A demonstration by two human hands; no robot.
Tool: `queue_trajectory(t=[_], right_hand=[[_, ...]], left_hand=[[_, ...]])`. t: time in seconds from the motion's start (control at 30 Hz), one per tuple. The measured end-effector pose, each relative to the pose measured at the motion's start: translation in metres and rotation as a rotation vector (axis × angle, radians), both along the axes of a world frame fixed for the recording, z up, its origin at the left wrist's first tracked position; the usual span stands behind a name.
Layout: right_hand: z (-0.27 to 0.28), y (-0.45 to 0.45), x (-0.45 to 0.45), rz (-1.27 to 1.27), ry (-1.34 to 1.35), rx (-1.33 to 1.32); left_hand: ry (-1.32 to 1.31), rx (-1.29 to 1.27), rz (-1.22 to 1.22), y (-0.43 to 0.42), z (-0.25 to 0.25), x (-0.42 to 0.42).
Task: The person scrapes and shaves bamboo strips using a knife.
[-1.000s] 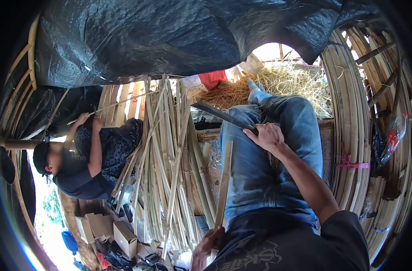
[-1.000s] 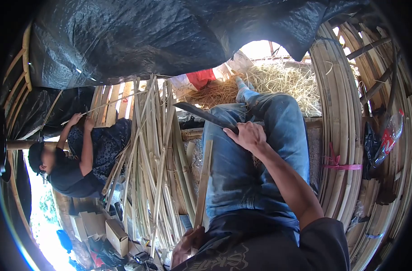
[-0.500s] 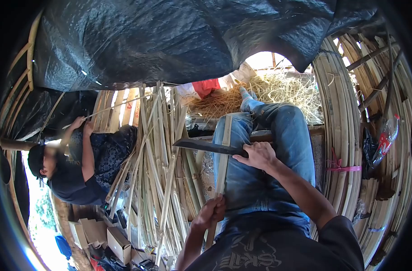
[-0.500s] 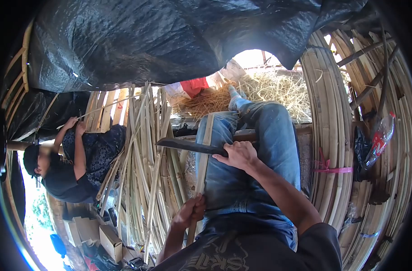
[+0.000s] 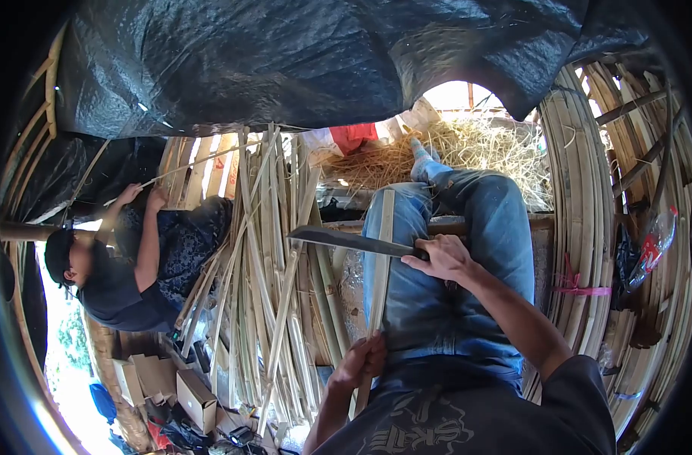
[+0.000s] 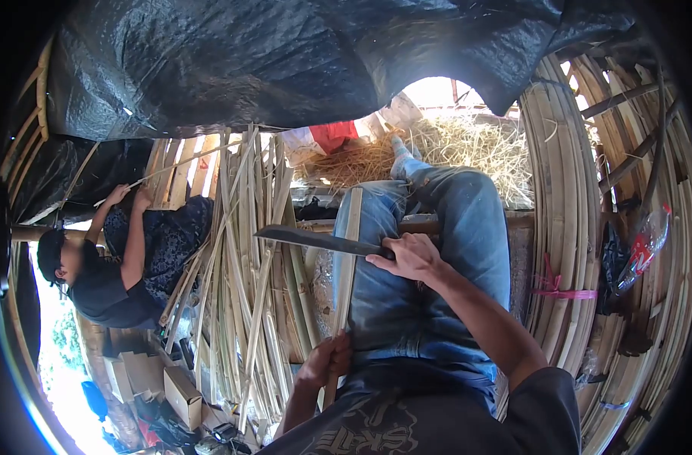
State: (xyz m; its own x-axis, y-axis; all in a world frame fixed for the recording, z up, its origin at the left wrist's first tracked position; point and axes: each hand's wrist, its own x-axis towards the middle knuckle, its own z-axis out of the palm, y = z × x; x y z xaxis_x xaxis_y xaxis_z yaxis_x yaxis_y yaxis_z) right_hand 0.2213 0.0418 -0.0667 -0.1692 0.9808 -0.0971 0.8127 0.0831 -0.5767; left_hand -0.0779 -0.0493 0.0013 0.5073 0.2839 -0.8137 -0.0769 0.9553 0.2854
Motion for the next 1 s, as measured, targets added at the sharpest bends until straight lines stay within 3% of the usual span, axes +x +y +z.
queue_trajectory(t=[0.2, 0.4, 0.47, 0.53, 0.6, 0.7, 1.0], right_hand=[[0.002, 0.0, -0.003, -0.116, 0.042, 0.008], [-0.005, -0.003, -0.009, -0.122, -0.115, 0.071], [-0.008, -0.005, -0.012, -0.181, -0.139, 0.188], [-0.007, -0.004, -0.01, -0.188, -0.143, 0.184], [-0.008, -0.003, -0.011, -0.159, -0.135, 0.152], [-0.008, -0.001, -0.011, -0.151, -0.132, 0.128], [-0.003, 0.008, -0.006, -0.247, -0.039, 0.001]], left_hand=[[0.005, -0.014, -0.018, 0.006, 0.003, 0.006], [0.089, 0.041, -0.012, -0.003, 0.017, 0.008], [0.212, 0.082, -0.066, -0.013, 0.028, 0.004], [0.194, 0.099, -0.064, -0.021, 0.039, -0.004], [0.355, 0.014, -0.066, -0.031, 0.049, -0.012], [0.235, 0.017, -0.041, -0.052, 0.051, -0.033], [0.263, 0.003, -0.16, -0.093, 0.06, -0.073]])
